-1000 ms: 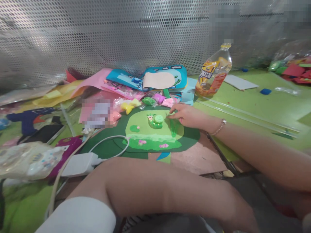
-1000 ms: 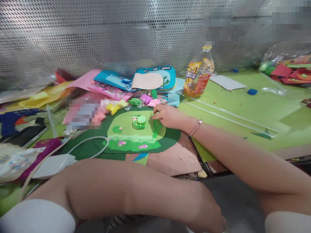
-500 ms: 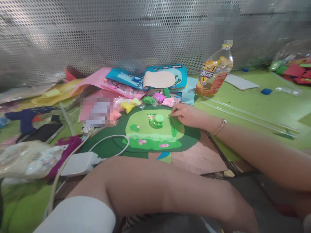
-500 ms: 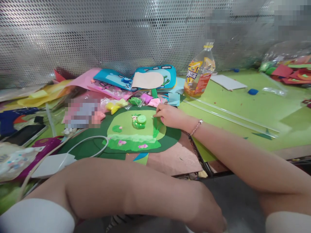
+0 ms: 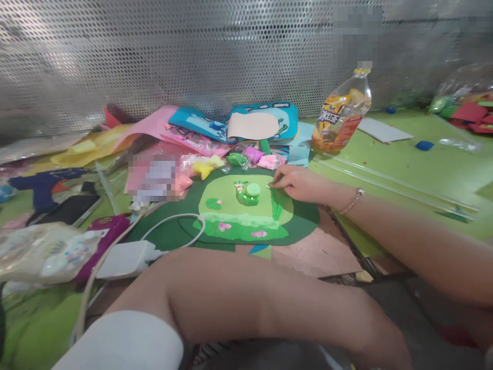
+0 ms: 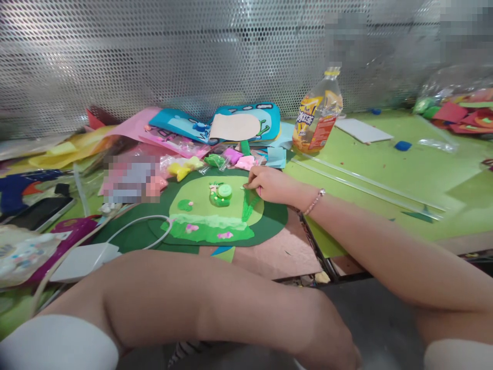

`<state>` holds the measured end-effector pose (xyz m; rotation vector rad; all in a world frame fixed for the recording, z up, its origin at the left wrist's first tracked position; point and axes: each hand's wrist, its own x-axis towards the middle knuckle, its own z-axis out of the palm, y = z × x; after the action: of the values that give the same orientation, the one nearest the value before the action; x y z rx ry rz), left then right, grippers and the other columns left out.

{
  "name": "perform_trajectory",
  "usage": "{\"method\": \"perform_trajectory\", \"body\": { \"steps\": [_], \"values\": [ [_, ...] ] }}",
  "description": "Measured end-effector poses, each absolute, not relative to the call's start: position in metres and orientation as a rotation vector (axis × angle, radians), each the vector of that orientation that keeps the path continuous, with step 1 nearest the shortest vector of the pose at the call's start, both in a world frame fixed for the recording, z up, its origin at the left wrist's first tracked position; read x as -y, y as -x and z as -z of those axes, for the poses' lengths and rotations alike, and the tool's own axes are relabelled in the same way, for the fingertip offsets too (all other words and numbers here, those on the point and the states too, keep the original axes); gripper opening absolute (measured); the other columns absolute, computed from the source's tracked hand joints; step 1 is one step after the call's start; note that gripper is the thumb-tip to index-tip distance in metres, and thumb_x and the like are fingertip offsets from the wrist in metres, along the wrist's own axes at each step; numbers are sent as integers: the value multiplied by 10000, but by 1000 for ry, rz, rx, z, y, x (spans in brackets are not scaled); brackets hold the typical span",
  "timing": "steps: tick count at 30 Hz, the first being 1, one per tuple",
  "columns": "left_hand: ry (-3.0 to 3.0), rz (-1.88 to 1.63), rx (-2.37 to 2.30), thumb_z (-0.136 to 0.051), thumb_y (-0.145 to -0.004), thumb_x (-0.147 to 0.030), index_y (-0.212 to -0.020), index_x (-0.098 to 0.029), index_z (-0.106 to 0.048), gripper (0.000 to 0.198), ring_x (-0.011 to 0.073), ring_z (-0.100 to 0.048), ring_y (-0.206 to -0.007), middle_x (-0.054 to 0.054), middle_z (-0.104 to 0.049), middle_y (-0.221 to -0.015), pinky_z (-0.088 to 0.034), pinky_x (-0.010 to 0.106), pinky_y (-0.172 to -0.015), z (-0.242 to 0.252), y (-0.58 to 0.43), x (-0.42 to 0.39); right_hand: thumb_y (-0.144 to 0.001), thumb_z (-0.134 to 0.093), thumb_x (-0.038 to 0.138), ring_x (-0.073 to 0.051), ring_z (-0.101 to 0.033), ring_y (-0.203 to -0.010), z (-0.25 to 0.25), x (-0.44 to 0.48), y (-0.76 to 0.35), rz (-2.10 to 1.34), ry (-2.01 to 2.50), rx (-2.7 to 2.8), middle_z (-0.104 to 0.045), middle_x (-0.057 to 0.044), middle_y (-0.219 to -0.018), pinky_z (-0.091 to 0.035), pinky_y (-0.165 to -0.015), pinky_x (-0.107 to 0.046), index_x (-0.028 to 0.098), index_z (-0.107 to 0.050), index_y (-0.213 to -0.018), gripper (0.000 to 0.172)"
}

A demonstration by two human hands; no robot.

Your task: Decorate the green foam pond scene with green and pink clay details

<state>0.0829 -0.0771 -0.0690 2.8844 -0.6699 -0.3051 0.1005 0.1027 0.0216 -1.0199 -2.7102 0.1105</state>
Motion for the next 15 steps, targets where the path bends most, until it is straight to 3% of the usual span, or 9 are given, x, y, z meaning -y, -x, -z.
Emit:
{"method": "perform_trajectory", "body": {
  "steps": [15],
  "values": [
    [-2898,139,691,-775,-572,-421,-586,-282,-645,191,97,-547,-521,-24,-659,-801,-216,240,-326,89,-86,79,-745,-430,17,-191,-605,-930,-21,-106,-107,-141,960,2727,-643,-90,-1052,-477,-865,-337,163,-717,-1004,413]
  ]
}}
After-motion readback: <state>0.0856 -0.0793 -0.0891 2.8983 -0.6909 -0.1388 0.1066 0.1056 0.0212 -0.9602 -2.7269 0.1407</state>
